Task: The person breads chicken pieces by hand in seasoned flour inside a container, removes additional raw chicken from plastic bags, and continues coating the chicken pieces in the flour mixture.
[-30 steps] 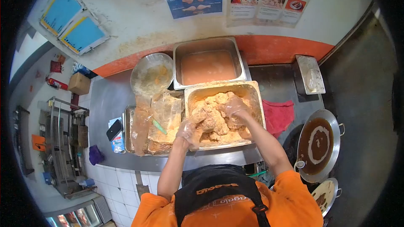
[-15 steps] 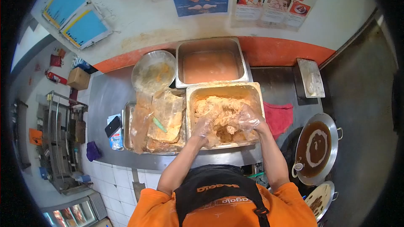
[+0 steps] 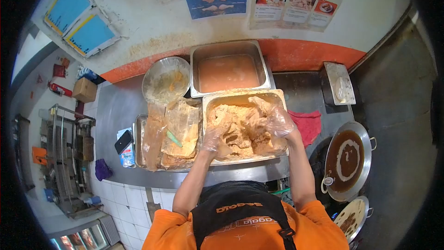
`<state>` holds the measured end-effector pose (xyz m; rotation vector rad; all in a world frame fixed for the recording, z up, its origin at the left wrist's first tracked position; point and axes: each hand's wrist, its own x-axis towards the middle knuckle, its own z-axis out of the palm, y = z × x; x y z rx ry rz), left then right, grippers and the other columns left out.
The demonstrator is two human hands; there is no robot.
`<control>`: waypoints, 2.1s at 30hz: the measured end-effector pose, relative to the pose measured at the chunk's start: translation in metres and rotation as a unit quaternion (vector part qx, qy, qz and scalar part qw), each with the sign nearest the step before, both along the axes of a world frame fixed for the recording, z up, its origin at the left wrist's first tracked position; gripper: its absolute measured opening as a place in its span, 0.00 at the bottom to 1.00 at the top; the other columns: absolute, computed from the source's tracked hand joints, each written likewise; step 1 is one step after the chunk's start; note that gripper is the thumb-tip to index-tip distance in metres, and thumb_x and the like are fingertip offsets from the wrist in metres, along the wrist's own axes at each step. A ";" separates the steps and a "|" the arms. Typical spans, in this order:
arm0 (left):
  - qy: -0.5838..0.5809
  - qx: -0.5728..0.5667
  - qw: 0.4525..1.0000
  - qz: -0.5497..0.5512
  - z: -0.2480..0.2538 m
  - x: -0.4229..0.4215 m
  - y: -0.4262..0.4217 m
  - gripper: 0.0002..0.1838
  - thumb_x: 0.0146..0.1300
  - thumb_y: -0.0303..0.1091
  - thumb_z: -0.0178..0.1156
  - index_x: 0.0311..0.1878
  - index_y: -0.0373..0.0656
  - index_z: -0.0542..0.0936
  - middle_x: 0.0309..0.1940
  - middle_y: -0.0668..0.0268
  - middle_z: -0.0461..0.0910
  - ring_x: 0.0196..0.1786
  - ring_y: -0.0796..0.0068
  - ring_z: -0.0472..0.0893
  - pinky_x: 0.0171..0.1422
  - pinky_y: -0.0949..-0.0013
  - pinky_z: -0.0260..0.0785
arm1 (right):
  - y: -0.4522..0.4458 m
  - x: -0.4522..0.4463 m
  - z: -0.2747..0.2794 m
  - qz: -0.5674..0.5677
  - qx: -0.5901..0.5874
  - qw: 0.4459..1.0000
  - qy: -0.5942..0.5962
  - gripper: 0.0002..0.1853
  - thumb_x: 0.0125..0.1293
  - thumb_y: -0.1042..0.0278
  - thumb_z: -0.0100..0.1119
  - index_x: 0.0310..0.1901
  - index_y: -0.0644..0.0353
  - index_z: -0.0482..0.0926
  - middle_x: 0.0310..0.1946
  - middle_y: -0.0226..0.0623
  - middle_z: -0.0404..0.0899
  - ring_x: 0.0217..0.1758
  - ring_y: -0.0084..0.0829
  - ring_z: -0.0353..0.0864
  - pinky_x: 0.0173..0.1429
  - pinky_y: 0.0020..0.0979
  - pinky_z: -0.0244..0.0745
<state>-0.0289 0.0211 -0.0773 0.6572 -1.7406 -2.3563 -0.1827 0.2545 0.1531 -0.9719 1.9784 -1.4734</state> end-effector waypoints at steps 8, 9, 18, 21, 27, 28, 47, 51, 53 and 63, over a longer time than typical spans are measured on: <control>0.074 0.292 0.953 -0.030 0.134 -0.013 0.037 0.24 0.68 0.37 0.64 0.64 0.37 0.75 0.56 0.61 0.81 0.55 0.67 0.83 0.58 0.62 0.79 | -0.047 -0.006 0.001 0.053 -0.025 0.998 -0.002 0.33 0.65 0.74 0.68 0.71 0.62 0.68 0.57 0.37 0.79 0.54 0.23 0.78 0.55 0.27 0.78; 0.060 0.306 0.950 -0.028 0.146 -0.012 0.038 0.25 0.68 0.37 0.64 0.65 0.37 0.74 0.57 0.61 0.81 0.56 0.67 0.82 0.59 0.61 0.79 | -0.052 -0.005 -0.001 0.042 -0.024 0.988 0.149 0.32 0.66 0.72 0.68 0.71 0.61 0.68 0.55 0.37 0.80 0.53 0.21 0.78 0.52 0.24 0.79; 0.034 0.132 0.989 0.055 0.170 0.013 -0.005 0.28 0.68 0.30 0.60 0.70 0.35 0.69 0.63 0.57 0.77 0.62 0.65 0.80 0.66 0.61 0.76 | -0.028 -0.033 -0.098 0.187 0.526 0.804 0.204 0.18 0.58 0.63 0.65 0.45 0.67 0.84 0.49 0.59 0.83 0.48 0.51 0.86 0.47 0.45 0.81; 0.053 0.133 0.988 0.056 0.169 0.013 -0.010 0.27 0.67 0.32 0.60 0.68 0.34 0.72 0.61 0.58 0.79 0.61 0.67 0.80 0.65 0.63 0.75 | -0.020 -0.025 -0.140 0.173 0.466 0.848 0.182 0.16 0.53 0.63 0.63 0.37 0.67 0.86 0.45 0.60 0.84 0.45 0.51 0.87 0.48 0.46 0.81; 0.075 0.050 0.995 0.030 0.153 0.010 -0.009 0.26 0.69 0.30 0.61 0.69 0.36 0.71 0.61 0.59 0.79 0.61 0.66 0.81 0.64 0.63 0.77 | -0.004 -0.063 -0.118 0.179 0.441 0.851 0.224 0.14 0.50 0.65 0.66 0.35 0.69 0.84 0.39 0.61 0.83 0.42 0.51 0.86 0.44 0.46 0.80; 0.073 0.049 0.996 0.034 0.152 0.011 -0.004 0.26 0.69 0.30 0.61 0.69 0.36 0.71 0.62 0.59 0.78 0.61 0.66 0.81 0.64 0.63 0.77 | -0.001 -0.057 -0.107 0.166 0.428 0.859 0.228 0.15 0.51 0.66 0.67 0.37 0.69 0.83 0.38 0.59 0.83 0.41 0.50 0.86 0.45 0.44 0.80; 0.110 -0.079 0.990 0.024 0.147 0.003 0.012 0.18 0.70 0.26 0.57 0.62 0.42 0.81 0.65 0.56 0.78 0.68 0.66 0.76 0.73 0.64 0.68 | -0.013 -0.020 0.013 -0.002 0.270 0.909 0.318 0.13 0.56 0.62 0.68 0.39 0.61 0.83 0.39 0.49 0.84 0.47 0.52 0.83 0.53 0.45 0.79; 0.093 0.016 0.994 0.054 0.145 -0.004 0.012 0.22 0.70 0.30 0.61 0.65 0.37 0.76 0.62 0.58 0.79 0.63 0.66 0.79 0.68 0.63 0.73 | -0.015 -0.001 0.006 -0.060 0.183 0.944 0.267 0.17 0.55 0.61 0.68 0.44 0.60 0.82 0.45 0.49 0.84 0.52 0.49 0.82 0.58 0.45 0.78; 0.081 0.176 0.979 0.057 0.159 -0.005 0.021 0.24 0.71 0.32 0.60 0.68 0.37 0.72 0.62 0.59 0.79 0.62 0.65 0.80 0.67 0.60 0.75 | -0.038 0.009 0.033 0.025 0.278 0.908 0.313 0.18 0.57 0.60 0.67 0.47 0.59 0.82 0.47 0.49 0.83 0.53 0.49 0.82 0.59 0.45 0.77; 0.154 0.408 0.900 -0.003 0.155 0.003 0.045 0.32 0.73 0.41 0.58 0.76 0.40 0.62 0.70 0.59 0.71 0.69 0.62 0.74 0.75 0.58 0.67 | -0.080 0.018 0.043 0.196 0.288 0.892 0.287 0.22 0.63 0.60 0.59 0.59 0.55 0.79 0.44 0.48 0.83 0.43 0.42 0.83 0.48 0.40 0.79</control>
